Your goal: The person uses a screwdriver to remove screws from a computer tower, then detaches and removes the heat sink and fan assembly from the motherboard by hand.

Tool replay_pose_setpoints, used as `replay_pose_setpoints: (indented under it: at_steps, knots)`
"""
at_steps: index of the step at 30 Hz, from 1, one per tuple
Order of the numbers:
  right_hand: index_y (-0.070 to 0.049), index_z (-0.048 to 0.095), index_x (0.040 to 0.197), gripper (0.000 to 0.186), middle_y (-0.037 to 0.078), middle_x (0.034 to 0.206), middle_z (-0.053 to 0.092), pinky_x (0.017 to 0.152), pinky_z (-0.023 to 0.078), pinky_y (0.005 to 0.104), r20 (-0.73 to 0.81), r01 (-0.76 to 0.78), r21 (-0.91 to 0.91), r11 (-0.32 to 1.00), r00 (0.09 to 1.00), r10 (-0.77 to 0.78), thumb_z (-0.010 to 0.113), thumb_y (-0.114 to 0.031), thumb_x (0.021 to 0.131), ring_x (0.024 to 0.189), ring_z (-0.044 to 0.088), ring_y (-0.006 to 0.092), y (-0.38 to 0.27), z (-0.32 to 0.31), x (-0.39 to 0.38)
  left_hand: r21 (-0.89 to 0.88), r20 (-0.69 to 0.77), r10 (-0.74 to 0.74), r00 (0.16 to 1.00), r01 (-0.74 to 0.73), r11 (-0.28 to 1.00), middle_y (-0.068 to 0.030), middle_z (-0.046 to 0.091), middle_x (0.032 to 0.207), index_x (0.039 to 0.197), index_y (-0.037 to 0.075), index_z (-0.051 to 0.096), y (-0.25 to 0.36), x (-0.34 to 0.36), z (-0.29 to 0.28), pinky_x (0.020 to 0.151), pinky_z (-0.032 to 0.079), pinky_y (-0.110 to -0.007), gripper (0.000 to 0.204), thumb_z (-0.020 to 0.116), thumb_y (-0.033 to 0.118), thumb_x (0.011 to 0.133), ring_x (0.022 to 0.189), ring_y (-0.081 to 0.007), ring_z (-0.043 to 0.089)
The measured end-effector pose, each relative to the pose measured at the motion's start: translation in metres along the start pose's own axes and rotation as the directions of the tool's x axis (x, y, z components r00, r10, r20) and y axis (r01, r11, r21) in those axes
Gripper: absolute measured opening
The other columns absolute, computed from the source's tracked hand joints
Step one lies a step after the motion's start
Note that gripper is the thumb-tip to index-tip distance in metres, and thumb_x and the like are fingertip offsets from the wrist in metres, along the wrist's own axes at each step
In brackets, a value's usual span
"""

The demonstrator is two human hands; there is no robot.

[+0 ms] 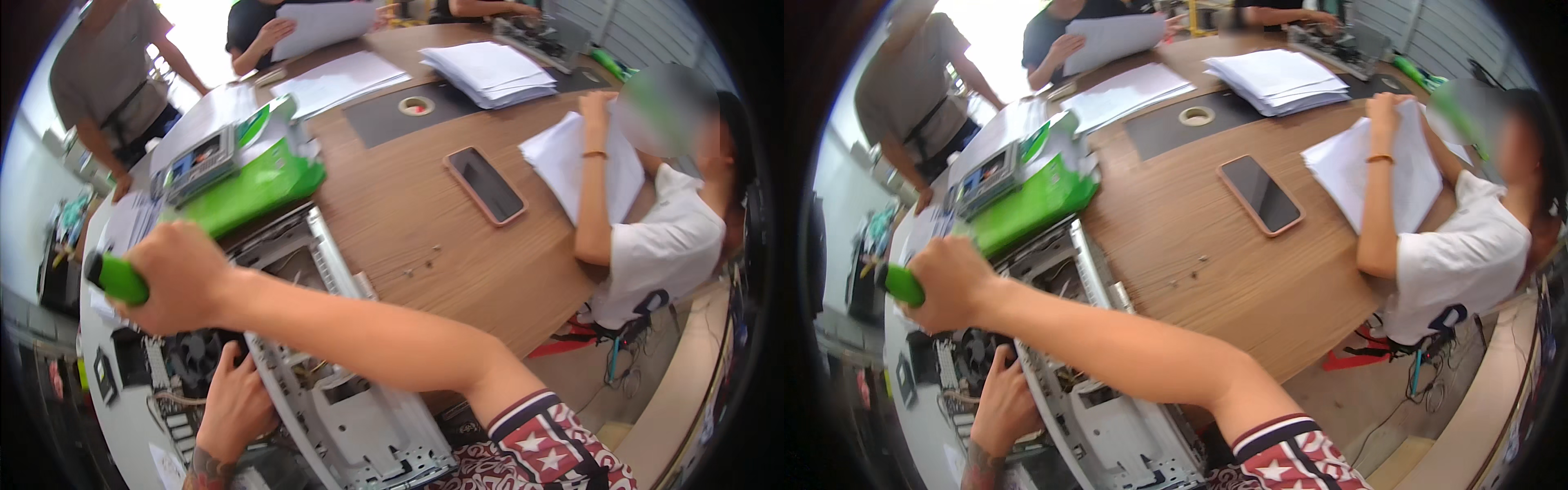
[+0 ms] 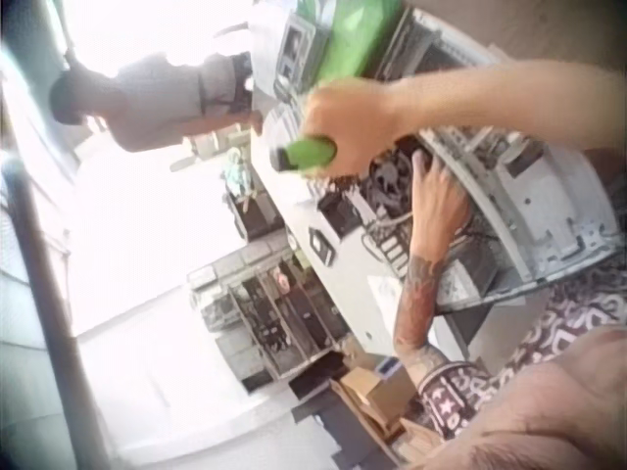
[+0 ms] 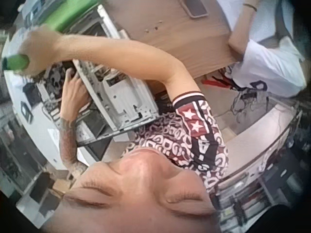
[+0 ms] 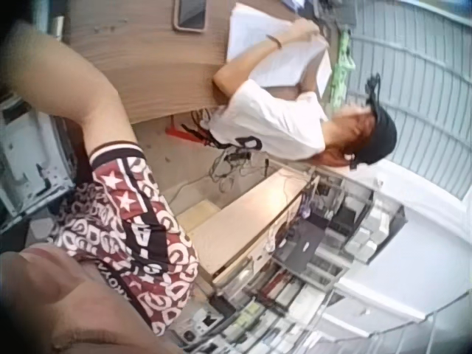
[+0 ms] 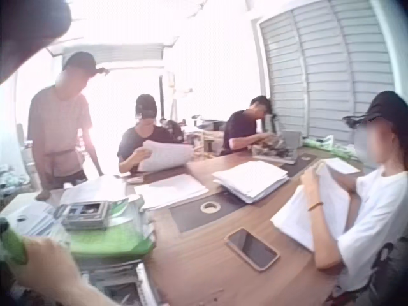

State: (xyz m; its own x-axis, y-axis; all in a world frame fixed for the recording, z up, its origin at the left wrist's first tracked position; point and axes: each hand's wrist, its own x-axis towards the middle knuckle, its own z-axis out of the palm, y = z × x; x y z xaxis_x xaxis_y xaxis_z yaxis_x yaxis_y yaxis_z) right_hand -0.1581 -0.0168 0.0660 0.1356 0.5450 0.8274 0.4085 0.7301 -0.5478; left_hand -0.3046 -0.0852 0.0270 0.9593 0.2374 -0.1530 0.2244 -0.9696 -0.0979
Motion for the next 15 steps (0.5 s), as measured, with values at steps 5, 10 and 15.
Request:
replay_pose_setpoints:
  at_steps: [5, 10, 15]
  knots:
    - [-0.008, 0.06, 0.058, 0.04, 0.013, 0.052, 0.057, 0.051, 0.051, 0.0407, 0.017, 0.088, -0.019, 0.996, 0.996, -0.087, 0.079, -0.036, 0.08, 0.049, 0.062, 0.0337, 0.008, 0.004, -0.003, 0.069, 0.034, 0.017, 0.999, -0.019, 0.997, -0.0015, 0.068, 0.1, 0.087, 0.013, 0.074, -0.008, -0.007, 0.011, 0.099, 0.038, -0.047, 0.023, 0.074, 0.021, 0.065, 0.109, -0.0222, 0.057]
    - [-0.006, 0.059, 0.059, 0.042, 0.012, 0.051, 0.055, 0.05, 0.047, 0.038, 0.049, 0.089, -0.013, 0.996, 0.995, -0.088, 0.082, -0.033, 0.082, 0.048, 0.06, 0.032, 0.008, 0.003, 0.0, 0.165, -0.045, -0.019, 0.999, 0.026, 0.986, 0.0004, 0.067, 0.098, 0.086, 0.013, 0.074, -0.012, -0.011, 0.008, 0.099, 0.038, -0.044, 0.02, 0.073, 0.019, 0.067, 0.106, -0.0198, 0.057]
    - [-0.004, 0.059, 0.06, 0.041, 0.013, 0.053, 0.055, 0.049, 0.045, 0.0382, 0.048, 0.096, -0.033, 0.995, 0.994, -0.095, 0.082, -0.03, 0.083, 0.047, 0.057, 0.0317, 0.001, -0.002, 0.001, 0.162, -0.097, -0.018, 0.995, 0.034, 0.986, -0.0005, 0.064, 0.093, 0.081, 0.012, 0.071, -0.015, -0.011, 0.003, 0.098, 0.04, -0.045, 0.018, 0.074, 0.019, 0.064, 0.101, -0.0206, 0.058]
